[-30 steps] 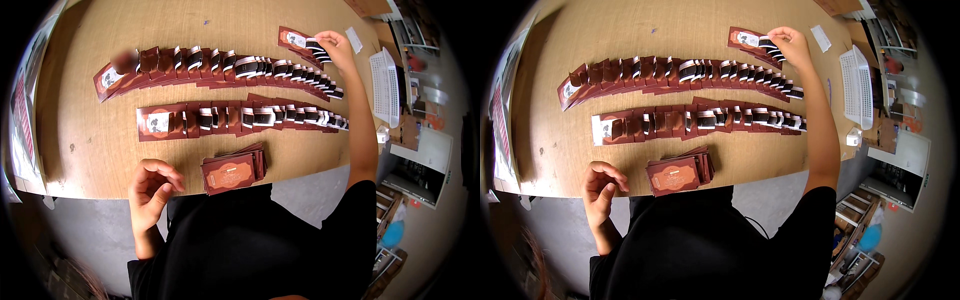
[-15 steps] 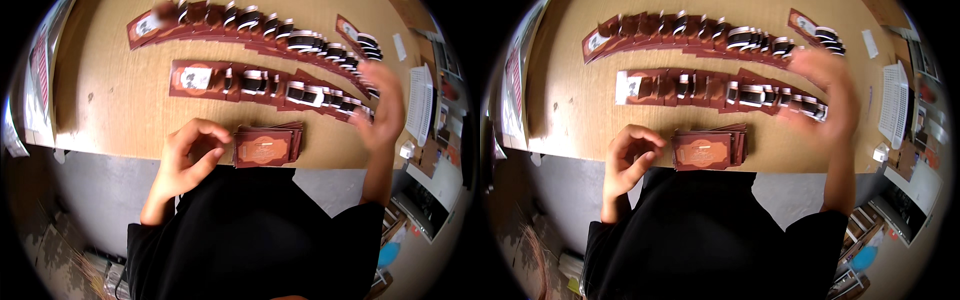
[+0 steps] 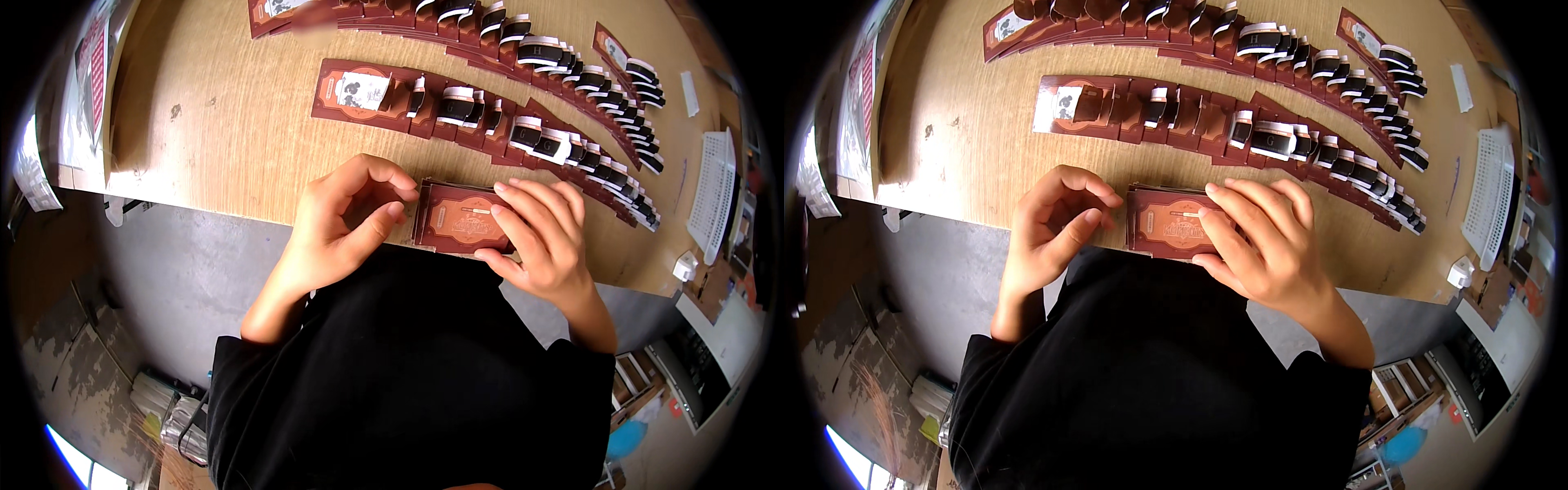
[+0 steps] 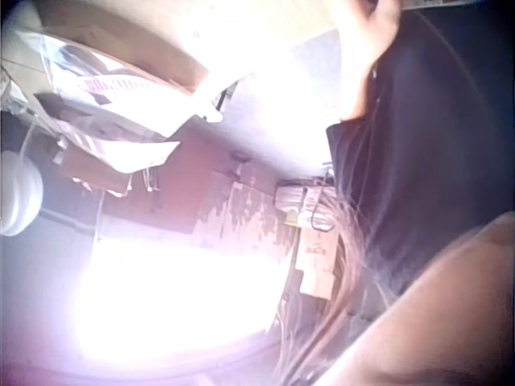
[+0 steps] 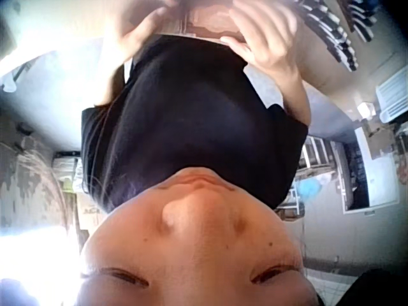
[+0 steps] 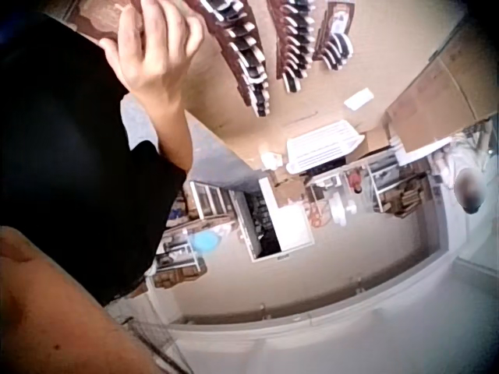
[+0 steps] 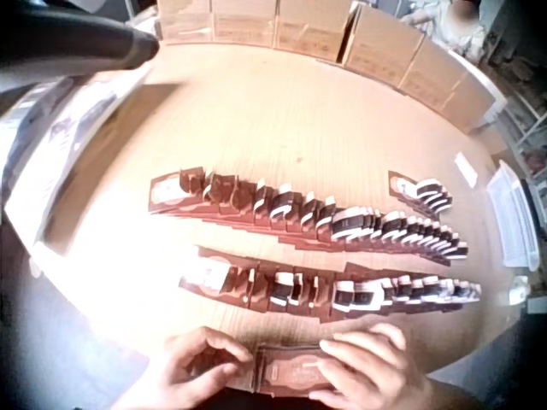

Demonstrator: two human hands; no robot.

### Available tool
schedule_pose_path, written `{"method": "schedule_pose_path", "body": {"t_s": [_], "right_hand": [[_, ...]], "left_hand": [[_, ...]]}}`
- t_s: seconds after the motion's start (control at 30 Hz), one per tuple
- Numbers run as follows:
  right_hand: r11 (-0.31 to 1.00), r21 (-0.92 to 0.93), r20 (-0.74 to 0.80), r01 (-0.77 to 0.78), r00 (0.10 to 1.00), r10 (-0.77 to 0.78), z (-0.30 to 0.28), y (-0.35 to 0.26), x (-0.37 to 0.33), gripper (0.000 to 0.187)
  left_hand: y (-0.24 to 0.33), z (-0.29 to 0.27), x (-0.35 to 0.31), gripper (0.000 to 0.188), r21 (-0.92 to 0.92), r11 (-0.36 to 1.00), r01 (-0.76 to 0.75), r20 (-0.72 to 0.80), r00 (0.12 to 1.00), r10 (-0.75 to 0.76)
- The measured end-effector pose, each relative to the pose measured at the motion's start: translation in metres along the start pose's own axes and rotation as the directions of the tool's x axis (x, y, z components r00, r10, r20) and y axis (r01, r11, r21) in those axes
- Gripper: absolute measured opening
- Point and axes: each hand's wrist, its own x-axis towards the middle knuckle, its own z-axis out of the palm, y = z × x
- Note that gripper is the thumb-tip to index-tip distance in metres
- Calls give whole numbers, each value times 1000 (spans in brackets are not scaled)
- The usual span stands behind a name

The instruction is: The person repeatedly picks up small, rectangular, maroon-colored paper pieces from a stack on a wooden table. They fold each piece in half and place it into a long, curved, maroon-colored paper structure that already contains several similar folded pieces. The person continues this repetitive folding and placing process throughout the clip.

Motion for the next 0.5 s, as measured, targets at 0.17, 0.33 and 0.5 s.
{"method": "schedule_pose_path", "body": {"t_s": [0.17,0.33,0.5], "right_hand": [[984,-150,-41,98,994,-106,6,1,-8,27],[997,-62,-66,40,997,-44,11,5,-11,32],[993,-111,-36,-27,999,23,7,3,-15,49]], "left_hand": [[2,4,2,16,6,1000,18,-8,1000,-18],[2,6,4,25,239,970,50,14,998,-55],[4,10,8,35,429,897,-108,84,993,79]]}}
